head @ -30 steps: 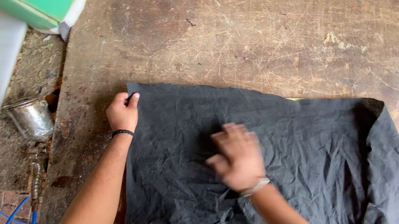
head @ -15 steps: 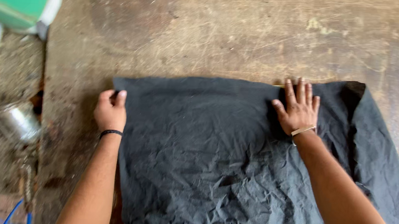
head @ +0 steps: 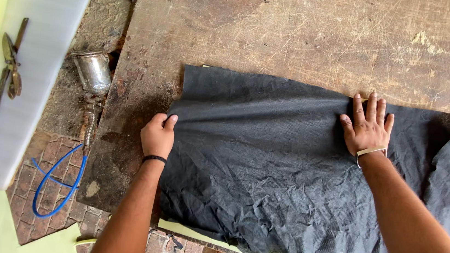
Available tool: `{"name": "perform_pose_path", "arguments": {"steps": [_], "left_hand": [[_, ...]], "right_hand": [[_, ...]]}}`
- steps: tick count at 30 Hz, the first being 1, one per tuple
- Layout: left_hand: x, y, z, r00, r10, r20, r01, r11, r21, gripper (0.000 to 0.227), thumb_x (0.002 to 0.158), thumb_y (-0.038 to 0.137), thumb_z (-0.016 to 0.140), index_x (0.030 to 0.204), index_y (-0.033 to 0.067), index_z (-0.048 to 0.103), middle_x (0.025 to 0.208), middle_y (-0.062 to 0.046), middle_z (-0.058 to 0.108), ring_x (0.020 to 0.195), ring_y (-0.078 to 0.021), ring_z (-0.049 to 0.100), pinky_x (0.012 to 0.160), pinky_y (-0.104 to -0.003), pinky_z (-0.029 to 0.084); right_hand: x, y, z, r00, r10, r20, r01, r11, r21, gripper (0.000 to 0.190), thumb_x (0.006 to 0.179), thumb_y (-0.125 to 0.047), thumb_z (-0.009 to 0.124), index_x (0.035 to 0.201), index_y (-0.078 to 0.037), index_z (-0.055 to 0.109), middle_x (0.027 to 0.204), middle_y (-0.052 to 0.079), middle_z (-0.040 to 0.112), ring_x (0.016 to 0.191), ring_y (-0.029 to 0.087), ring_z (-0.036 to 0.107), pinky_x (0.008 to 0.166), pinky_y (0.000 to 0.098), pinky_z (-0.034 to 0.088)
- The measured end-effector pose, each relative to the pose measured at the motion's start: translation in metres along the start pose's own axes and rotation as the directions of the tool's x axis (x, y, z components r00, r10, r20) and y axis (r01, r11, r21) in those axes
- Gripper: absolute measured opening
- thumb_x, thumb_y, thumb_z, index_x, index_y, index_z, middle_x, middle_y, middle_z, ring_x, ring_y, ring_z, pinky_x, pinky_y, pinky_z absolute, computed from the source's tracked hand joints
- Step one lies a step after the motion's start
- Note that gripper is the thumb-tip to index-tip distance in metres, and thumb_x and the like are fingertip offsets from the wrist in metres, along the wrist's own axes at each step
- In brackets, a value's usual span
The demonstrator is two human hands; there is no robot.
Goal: The person smooths a dark sheet of fabric on a workbench, sprays adhesive onto a yellow foam sheet, and places the fabric over the foam. They then use shears to trim the fabric edges around the foam, leaving a covered piece.
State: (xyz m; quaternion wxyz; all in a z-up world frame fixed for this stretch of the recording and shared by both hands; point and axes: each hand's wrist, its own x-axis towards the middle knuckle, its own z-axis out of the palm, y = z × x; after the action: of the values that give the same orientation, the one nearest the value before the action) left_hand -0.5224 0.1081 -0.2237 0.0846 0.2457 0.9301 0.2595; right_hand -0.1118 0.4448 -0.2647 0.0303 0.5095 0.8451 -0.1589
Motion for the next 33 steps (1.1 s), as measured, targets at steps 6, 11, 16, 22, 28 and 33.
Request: {"name": "perform_pose_path", "arguments": {"steps": [6, 11, 16, 22, 28, 33], "left_hand": [[0.001, -0.009, 0.001, 0.92, -0.232, 0.315, 0.215, 0.973, 0.087, 0.04, 0.09, 0.046, 0.069, 0.1, 0.0073, 0.074, 0.095, -0.015, 0.075, 0.089, -0.0335, 0.07, 0.078, -0.045, 0.053], [0.036, -0.012, 0.016, 0.923, -0.246, 0.295, 0.237, 0.969, 0.066, 0.067, 0.1, 0.062, 0.062, 0.092, -0.0037, 0.072, 0.089, -0.019, 0.072, 0.086, -0.0349, 0.068, 0.079, -0.047, 0.051], [0.104, 0.009, 0.045, 0.947, -0.193, 0.258, 0.234, 0.963, -0.137, 0.054, 0.088, 0.054, 0.077, 0.087, -0.0006, 0.071, 0.083, -0.014, 0.072, 0.077, -0.027, 0.068, 0.075, -0.042, 0.052], [0.129, 0.014, 0.054, 0.983, 0.178, -0.035, -0.178, 0.915, -0.361, 0.03, 0.093, 0.028, 0.08, 0.101, 0.0026, 0.066, 0.086, -0.012, 0.073, 0.075, -0.0245, 0.068, 0.07, -0.037, 0.055], [0.135, -0.01, 0.066, 0.97, 0.238, 0.055, -0.206, 0.918, -0.34, 0.033, 0.091, 0.03, 0.08, 0.104, 0.0035, 0.064, 0.085, -0.014, 0.073, 0.075, -0.0252, 0.07, 0.069, -0.04, 0.055], [0.146, -0.023, 0.088, 0.969, 0.175, 0.173, -0.114, 0.942, -0.316, 0.031, 0.091, 0.031, 0.079, 0.101, 0.005, 0.066, 0.084, -0.011, 0.072, 0.074, -0.0246, 0.069, 0.07, -0.04, 0.055]], "right_hand": [[-0.003, -0.007, -0.003, 1.0, -0.014, -0.027, 0.013, 0.999, -0.03, 0.076, 0.101, -0.064, 0.023, 0.165, -0.024, 0.018, 0.172, 0.013, 0.007, 0.158, 0.034, 0.003, 0.123, 0.0603, 0.0], [-0.006, -0.054, 0.015, 0.993, -0.118, 0.009, 0.118, 0.992, -0.032, 0.081, 0.1, -0.065, 0.022, 0.164, -0.016, 0.013, 0.17, 0.013, 0.005, 0.156, 0.033, 0.002, 0.121, 0.0588, -0.001], [-0.016, -0.091, 0.025, 0.993, -0.122, -0.011, 0.121, 0.992, -0.035, 0.083, 0.1, -0.066, 0.028, 0.164, -0.015, 0.017, 0.171, 0.015, 0.01, 0.157, 0.035, 0.005, 0.122, 0.0598, 0.001], [-0.021, -0.104, 0.016, 0.999, -0.035, -0.037, 0.034, 0.999, -0.033, 0.081, 0.099, -0.065, 0.03, 0.164, -0.018, 0.02, 0.171, 0.014, 0.013, 0.157, 0.035, 0.008, 0.123, 0.0614, 0.002], [-0.019, -0.182, 0.029, 0.997, -0.03, -0.071, 0.027, 0.999, -0.044, 0.078, 0.101, -0.064, 0.03, 0.165, -0.019, 0.023, 0.171, 0.015, 0.013, 0.158, 0.037, 0.007, 0.122, 0.062, 0.003], [0.002, -0.289, 0.044, 0.965, -0.234, 0.116, 0.244, 0.966, -0.085, 0.074, 0.1, -0.065, 0.028, 0.162, -0.025, 0.018, 0.17, 0.01, 0.008, 0.156, 0.032, 0.003, 0.122, 0.0586, 0.001]]}}
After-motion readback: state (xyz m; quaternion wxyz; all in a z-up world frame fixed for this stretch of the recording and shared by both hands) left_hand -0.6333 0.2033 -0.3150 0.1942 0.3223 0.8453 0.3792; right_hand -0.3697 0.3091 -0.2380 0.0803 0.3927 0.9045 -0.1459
